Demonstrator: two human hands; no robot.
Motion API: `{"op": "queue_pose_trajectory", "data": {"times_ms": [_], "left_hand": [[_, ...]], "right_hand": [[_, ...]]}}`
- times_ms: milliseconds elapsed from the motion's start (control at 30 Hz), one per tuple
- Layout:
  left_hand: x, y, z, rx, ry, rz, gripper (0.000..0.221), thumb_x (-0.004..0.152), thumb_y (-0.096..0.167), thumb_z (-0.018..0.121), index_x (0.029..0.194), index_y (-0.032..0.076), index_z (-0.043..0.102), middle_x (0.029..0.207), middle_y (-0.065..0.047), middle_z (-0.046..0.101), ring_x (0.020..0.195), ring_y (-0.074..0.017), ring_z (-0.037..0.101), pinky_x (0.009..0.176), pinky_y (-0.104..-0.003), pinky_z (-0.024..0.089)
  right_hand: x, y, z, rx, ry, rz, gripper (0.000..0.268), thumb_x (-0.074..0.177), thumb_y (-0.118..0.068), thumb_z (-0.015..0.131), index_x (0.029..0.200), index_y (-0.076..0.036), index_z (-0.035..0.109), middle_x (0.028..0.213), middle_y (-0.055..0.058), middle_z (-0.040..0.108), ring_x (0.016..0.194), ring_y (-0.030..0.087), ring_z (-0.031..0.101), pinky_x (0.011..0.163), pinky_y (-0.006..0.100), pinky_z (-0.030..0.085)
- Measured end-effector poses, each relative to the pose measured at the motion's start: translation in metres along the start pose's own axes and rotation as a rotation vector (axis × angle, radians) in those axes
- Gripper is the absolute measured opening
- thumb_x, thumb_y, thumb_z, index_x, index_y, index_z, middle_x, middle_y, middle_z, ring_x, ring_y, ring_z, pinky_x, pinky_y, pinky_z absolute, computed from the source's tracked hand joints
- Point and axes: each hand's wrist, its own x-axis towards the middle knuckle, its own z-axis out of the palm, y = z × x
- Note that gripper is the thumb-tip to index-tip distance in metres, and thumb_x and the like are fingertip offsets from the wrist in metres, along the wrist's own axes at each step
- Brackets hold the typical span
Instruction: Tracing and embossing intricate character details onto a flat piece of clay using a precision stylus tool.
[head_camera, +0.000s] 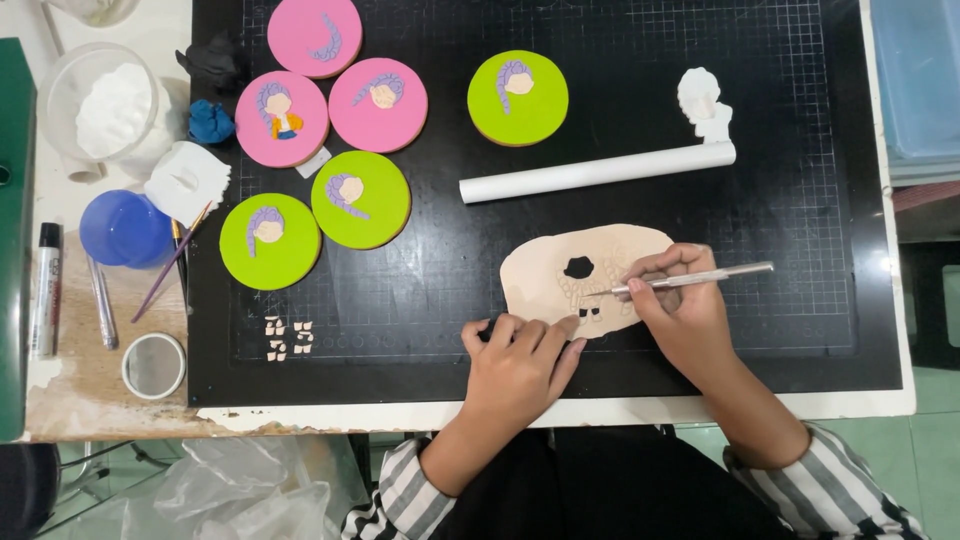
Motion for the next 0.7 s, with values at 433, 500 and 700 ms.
{"op": "queue_pose_trajectory", "data": {"times_ms": [433,500,700], "left_hand": [[0.0001,0.0001,-0.001,0.014,-0.013,0.008,0.021,0.098,0.034,0.063,0.105,0.018,0.075,0.069,-0.002,0.061,0.077,-0.0202,0.056,0.085,-0.051,0.029],[0.0003,0.0,-0.001,0.014,-0.007,0.01,0.021,0.099,0.034,0.063,0.105,0.018,0.075,0.07,-0.002,0.06,0.077,-0.02,0.055,0.086,-0.051,0.028],[-0.0012,0.0004,0.0002,0.021,-0.001,0.006,0.02,0.099,0.034,0.063,0.105,0.019,0.075,0.07,-0.001,0.06,0.078,-0.0199,0.055,0.086,-0.05,0.029]], "right_hand": [[0.0018,-0.0013,-0.0014,0.041,0.013,0.009,0.034,0.098,0.001,0.058,0.118,-0.005,0.032,0.1,0.018,0.066,0.082,0.018,0.071,0.078,0.032,0.061],[0.0018,-0.0019,-0.0017,0.024,0.01,0.004,0.033,0.098,0.001,0.058,0.119,-0.005,0.032,0.1,0.019,0.066,0.082,0.019,0.071,0.077,0.032,0.06],[0.0015,-0.0012,-0.0014,0.028,0.013,0.003,0.034,0.098,0.001,0.058,0.12,-0.005,0.032,0.1,0.019,0.065,0.082,0.02,0.07,0.077,0.032,0.06]]}}
